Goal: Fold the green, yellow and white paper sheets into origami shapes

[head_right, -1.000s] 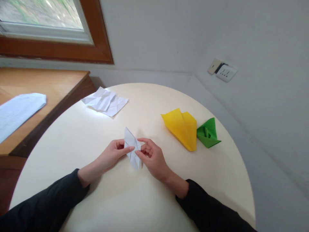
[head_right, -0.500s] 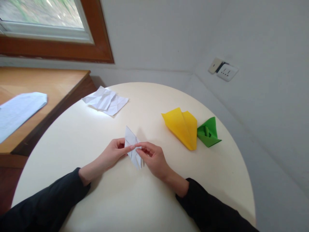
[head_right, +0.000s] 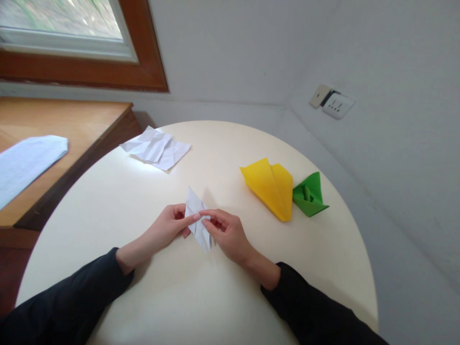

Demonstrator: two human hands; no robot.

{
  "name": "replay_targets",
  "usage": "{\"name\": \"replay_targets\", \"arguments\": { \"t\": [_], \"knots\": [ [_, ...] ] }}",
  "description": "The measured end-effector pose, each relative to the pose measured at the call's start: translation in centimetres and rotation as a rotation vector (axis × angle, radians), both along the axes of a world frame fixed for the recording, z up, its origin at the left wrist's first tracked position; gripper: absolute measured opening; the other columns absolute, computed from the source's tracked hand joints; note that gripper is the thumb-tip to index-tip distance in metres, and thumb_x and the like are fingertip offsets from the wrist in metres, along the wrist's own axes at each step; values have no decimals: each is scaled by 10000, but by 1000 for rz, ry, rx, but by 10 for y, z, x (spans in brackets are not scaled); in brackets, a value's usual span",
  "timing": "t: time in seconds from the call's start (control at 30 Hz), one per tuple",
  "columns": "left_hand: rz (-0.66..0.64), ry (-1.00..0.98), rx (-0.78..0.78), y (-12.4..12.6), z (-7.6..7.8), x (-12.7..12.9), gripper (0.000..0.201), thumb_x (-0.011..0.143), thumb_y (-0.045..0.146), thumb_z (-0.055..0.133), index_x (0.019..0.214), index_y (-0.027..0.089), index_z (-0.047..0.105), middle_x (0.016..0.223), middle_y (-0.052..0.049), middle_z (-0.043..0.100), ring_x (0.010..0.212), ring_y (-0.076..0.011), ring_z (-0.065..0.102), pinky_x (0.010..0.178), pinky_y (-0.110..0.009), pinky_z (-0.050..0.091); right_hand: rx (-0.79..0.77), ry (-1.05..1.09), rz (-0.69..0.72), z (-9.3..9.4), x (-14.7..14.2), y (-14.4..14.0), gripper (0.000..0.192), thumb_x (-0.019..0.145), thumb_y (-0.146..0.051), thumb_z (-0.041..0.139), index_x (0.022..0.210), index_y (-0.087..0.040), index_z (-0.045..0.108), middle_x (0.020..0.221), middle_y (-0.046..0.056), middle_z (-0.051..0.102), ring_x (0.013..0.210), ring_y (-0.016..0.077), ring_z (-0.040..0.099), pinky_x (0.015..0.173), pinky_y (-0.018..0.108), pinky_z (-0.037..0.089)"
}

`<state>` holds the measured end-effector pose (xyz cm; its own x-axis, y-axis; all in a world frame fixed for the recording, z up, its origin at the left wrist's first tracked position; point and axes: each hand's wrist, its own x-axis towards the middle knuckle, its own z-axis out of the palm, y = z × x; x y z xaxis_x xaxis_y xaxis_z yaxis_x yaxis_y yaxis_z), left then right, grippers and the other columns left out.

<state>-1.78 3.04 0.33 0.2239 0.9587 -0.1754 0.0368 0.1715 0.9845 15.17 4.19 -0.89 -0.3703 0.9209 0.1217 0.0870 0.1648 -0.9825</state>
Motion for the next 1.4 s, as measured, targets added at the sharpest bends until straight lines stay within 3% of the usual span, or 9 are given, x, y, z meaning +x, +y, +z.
{"name": "replay_targets", "arguments": {
  "t": [0.27, 0.63, 0.8, 0.97, 1.1, 1.27, 1.4],
  "knots": [
    [-44, -42, 7, 0, 0, 1, 397, 722, 529, 627, 656, 142, 565, 446, 20, 543, 445, -110, 511, 475, -221, 349, 53, -32, -24, 3, 1, 2, 167, 783, -265, 559, 840, -201, 702, 746, 23, 686, 629, 137, 588, 564, 254, 470],
    [-30, -5, 9, 0, 1, 1, 401, 723, 523, 624, 641, 136, 558, 415, 30, 516, 399, -84, 454, 443, -210, 298, 73, -56, -4, 6, 2, 2, 174, 793, -251, 543, 844, -205, 703, 758, 22, 698, 672, 152, 617, 605, 270, 493],
    [12, 6, -10, -1, 3, 2, 405, 699, 533, 638, 641, 142, 547, 402, 57, 460, 372, -63, 381, 420, -206, 263, -25, 40, 14, 4, -1, 1, 162, 776, -299, 577, 892, -201, 631, 719, 10, 650, 628, 131, 595, 564, 252, 477],
    [46, -40, 19, -1, 1, 3, 385, 674, 496, 670, 600, 146, 529, 443, 69, 404, 418, -54, 327, 436, -205, 228, -146, 208, -34, 3, -4, 1, 336, 726, -347, 661, 959, -247, 440, 619, -69, 559, 568, 108, 568, 542, 226, 458],
    [45, -84, 41, -1, -3, 3, 359, 656, 470, 690, 623, 134, 568, 487, 63, 403, 463, -60, 322, 453, -209, 227, -165, 166, 14, 4, -4, 2, 286, 729, -394, 656, 888, -224, 490, 616, -55, 543, 544, 104, 530, 514, 227, 428],
    [43, -82, 75, -1, -3, 4, 321, 655, 438, 700, 604, 141, 591, 534, 38, 463, 527, -91, 409, 515, -225, 318, -92, 51, 13, 3, -1, 0, 211, 758, -400, 624, 767, -198, 562, 652, -12, 554, 588, 124, 524, 555, 261, 432],
    [100, -39, 157, -1, -1, 5, 256, 646, 387, 708, 601, 149, 624, 647, -10, 544, 667, -140, 494, 606, -245, 386, 82, 6, -48, -3, 1, -2, 119, 787, -309, 608, 749, -205, 564, 665, -8, 531, 623, 130, 515, 597, 271, 437]
  ]
}}
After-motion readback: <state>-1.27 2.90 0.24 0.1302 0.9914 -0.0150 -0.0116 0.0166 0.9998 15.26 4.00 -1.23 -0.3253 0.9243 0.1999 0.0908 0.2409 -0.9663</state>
